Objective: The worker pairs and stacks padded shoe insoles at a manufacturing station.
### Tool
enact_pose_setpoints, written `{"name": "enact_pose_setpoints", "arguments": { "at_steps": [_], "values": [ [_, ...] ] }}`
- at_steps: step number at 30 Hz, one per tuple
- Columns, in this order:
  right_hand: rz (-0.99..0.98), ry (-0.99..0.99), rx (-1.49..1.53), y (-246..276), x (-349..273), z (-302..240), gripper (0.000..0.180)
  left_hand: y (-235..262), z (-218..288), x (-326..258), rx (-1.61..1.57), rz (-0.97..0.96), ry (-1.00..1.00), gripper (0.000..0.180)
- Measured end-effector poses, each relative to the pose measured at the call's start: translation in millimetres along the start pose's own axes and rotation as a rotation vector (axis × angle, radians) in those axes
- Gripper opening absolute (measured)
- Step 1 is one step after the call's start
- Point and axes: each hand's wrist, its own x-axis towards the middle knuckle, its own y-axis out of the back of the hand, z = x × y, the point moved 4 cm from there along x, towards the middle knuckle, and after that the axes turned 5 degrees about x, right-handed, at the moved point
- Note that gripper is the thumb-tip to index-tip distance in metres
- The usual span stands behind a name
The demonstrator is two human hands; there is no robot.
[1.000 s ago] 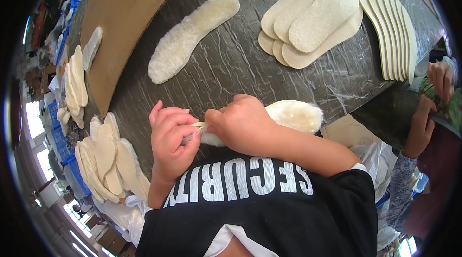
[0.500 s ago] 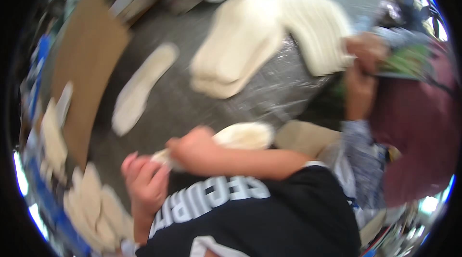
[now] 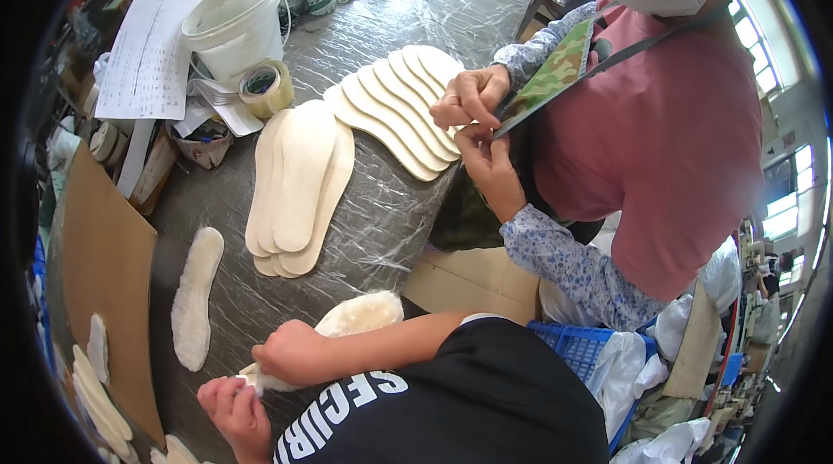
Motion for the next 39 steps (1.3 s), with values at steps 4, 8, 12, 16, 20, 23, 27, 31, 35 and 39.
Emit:
{"name": "enact_pose_setpoints", "arguments": {
  "at_steps": [4, 8, 12, 16, 20, 23, 27, 31, 35, 39],
  "values": [
    [0.009, -0.039, -0.054, -10.8, 5.8, -0.4, 0.017, -1.5, 21.1, 13.5, 0.075, -0.017, -0.16, 0.033],
    [0.095, -0.019, -0.151, -7.8, 3.4, 6.7, 0.017, -16.5, 22.8, 14.1, -0.002, -0.073, 0.048, 0.016],
    [0.101, -0.026, -0.088, 10.5, 1.7, 1.6, 0.018, -15.1, 24.7, 22.0, -0.291, -0.053, 0.317, 0.016],
    [0.027, -0.021, -0.061, 15.2, 3.1, 4.4, 0.019, -0.6, 23.7, 29.4, -0.223, 0.054, 0.41, 0.02],
    [-0.017, 0.012, -0.019, 10.3, 7.3, -0.1, 0.021, -1.8, 12.6, 20.9, -0.206, 0.111, 0.343, 0.021],
    [-0.028, 0.024, -0.008, 11.8, 6.0, -4.0, 0.021, 0.1, 6.5, 14.8, -0.201, 0.081, 0.39, 0.021],
    [-0.053, 0.039, -0.021, 16.7, 3.8, -8.6, 0.021, 5.4, 6.1, 17.5, -0.298, 0.077, 0.499, 0.022],
    [-0.014, 0.052, -0.022, 21.9, 2.1, -11.2, 0.022, 15.5, 15.0, 28.9, -0.298, 0.022, 0.328, 0.021],
    [-0.004, 0.054, -0.052, 22.8, 3.5, -12.4, 0.022, 4.2, 23.4, 21.4, -0.347, 0.042, 0.304, 0.023],
    [0.014, 0.054, -0.063, 24.0, 3.3, -11.7, 0.022, -8.7, 14.5, 7.6, -0.635, 0.055, 0.705, 0.023]
  ]
}}
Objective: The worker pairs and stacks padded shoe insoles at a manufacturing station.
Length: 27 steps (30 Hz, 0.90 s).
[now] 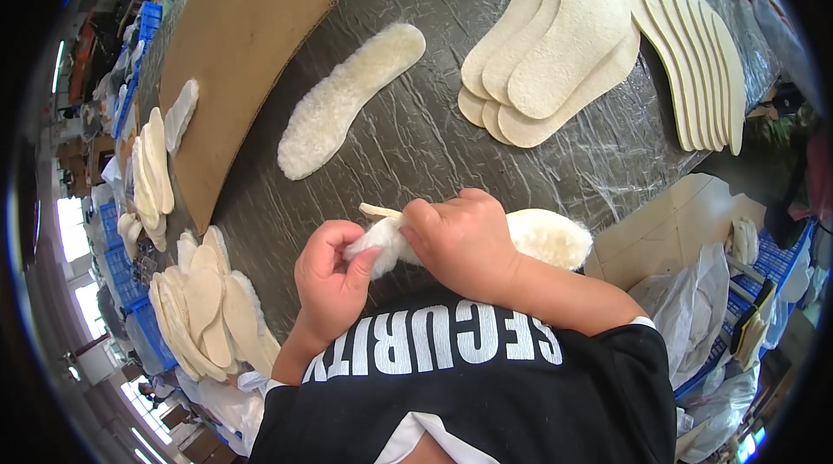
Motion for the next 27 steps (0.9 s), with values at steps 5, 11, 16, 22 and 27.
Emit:
{"name": "enact_pose_setpoints", "arguments": {
  "at_steps": [5, 11, 16, 22, 27],
  "values": [
    [-0.015, 0.014, 0.053, 0.7, 0.5, -0.7, 0.022, 6.5, 2.2, 6.4, 0.07, 0.072, 0.031, 0.021],
    [-0.029, 0.033, 0.074, 3.6, 1.5, -2.7, 0.022, 12.3, 11.2, 10.3, 0.119, 0.084, -0.107, 0.017],
    [-0.034, 0.039, 0.089, 4.7, 0.9, -4.2, 0.021, 12.7, 8.9, 9.5, 0.089, 0.104, -0.087, 0.015],
    [-0.05, 0.046, 0.135, 5.7, 0.7, -3.9, 0.019, 14.0, 7.8, 10.0, 0.104, 0.126, -0.156, 0.015],
    [-0.071, 0.051, 0.169, 8.0, 1.7, -4.7, 0.018, 15.8, 7.3, 8.1, 0.08, 0.106, -0.174, 0.013]
  ]
}}
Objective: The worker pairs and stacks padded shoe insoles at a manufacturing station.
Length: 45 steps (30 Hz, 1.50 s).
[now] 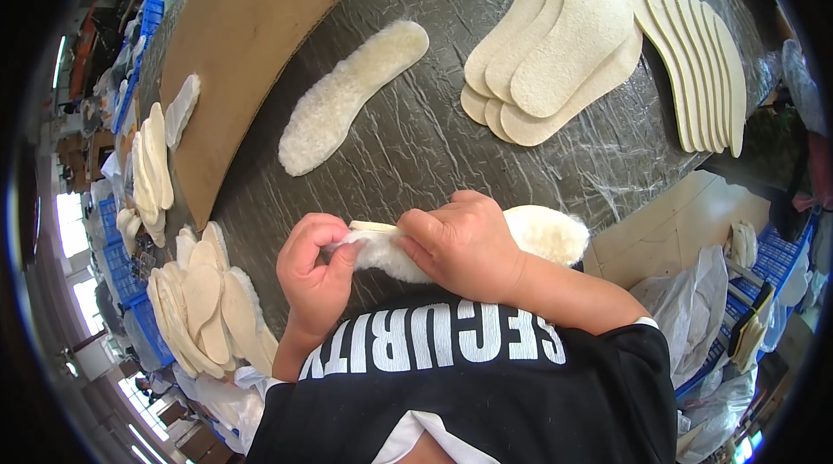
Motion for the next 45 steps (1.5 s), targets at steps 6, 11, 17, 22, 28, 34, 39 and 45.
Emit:
{"name": "enact_pose_setpoints", "arguments": {
  "at_steps": [6, 11, 17, 22, 28, 34, 39, 45],
  "values": [
    [-0.04, 0.01, 0.013, 1.1, 0.7, -0.7, 0.018, -1.1, -3.1, -2.0, -0.136, 0.06, 0.024, 0.011],
    [-0.018, 0.02, 0.09, -0.3, 10.7, -7.1, 0.018, -3.2, -1.6, -7.0, -0.184, -0.036, 0.052, 0.011],
    [0.07, 0.059, 0.041, -0.8, 10.1, -4.1, 0.02, -1.7, 1.3, -8.1, -0.225, 0.152, 0.078, 0.016],
    [0.112, 0.072, 0.03, -0.9, 8.3, -4.2, 0.021, -2.3, -0.4, -7.7, -0.259, 0.015, 0.084, 0.016],
    [0.09, 0.073, 0.019, 0.8, 7.0, -6.0, 0.021, -1.5, -3.8, -6.0, -0.251, -0.024, 0.072, 0.013],
    [0.071, 0.077, 0.043, 2.1, 7.4, -4.1, 0.019, -1.3, -4.0, -1.6, -0.231, 0.012, 0.08, 0.014],
    [0.1, 0.008, 0.019, 10.5, 10.0, 0.9, 0.013, -1.4, -9.4, -3.3, -0.735, 0.151, 0.232, 0.013],
    [-0.168, -0.69, 0.97, 3.6, 34.5, 51.1, 0.017, -0.4, -19.7, 10.7, -0.81, 0.196, 0.265, 0.017]
  ]
}}
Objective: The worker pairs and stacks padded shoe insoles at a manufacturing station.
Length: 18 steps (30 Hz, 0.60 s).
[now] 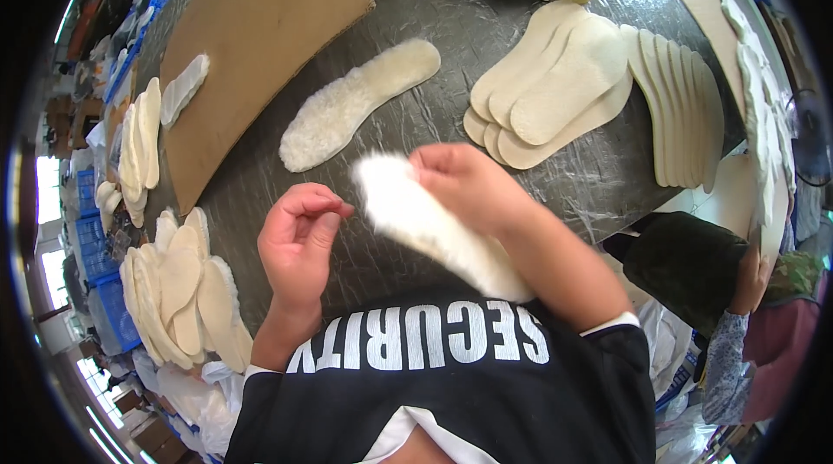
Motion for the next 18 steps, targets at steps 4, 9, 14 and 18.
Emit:
{"name": "enact_pose_setpoints", "arguments": {
  "at_steps": [4, 9, 14, 18],
  "values": [
    [0.039, -0.226, 0.275, -1.4, 31.2, 14.3, 0.021, -18.7, 30.4, 1.8, 0.739, -0.168, -0.687, 0.025],
    [-0.127, -0.298, 0.431, -11.0, 30.8, 36.1, 0.024, -12.1, 30.1, -0.5, 0.856, -0.194, -0.792, 0.024],
    [-0.134, -0.43, 0.366, -32.6, 19.2, 42.3, 0.024, -8.3, 35.8, -5.8, 0.921, -0.214, -0.817, 0.022],
    [-0.126, -0.428, 0.176, -49.5, 14.8, 70.0, 0.02, -5.2, 45.4, 10.8, 1.019, -0.458, -0.617, 0.028]
  ]
}}
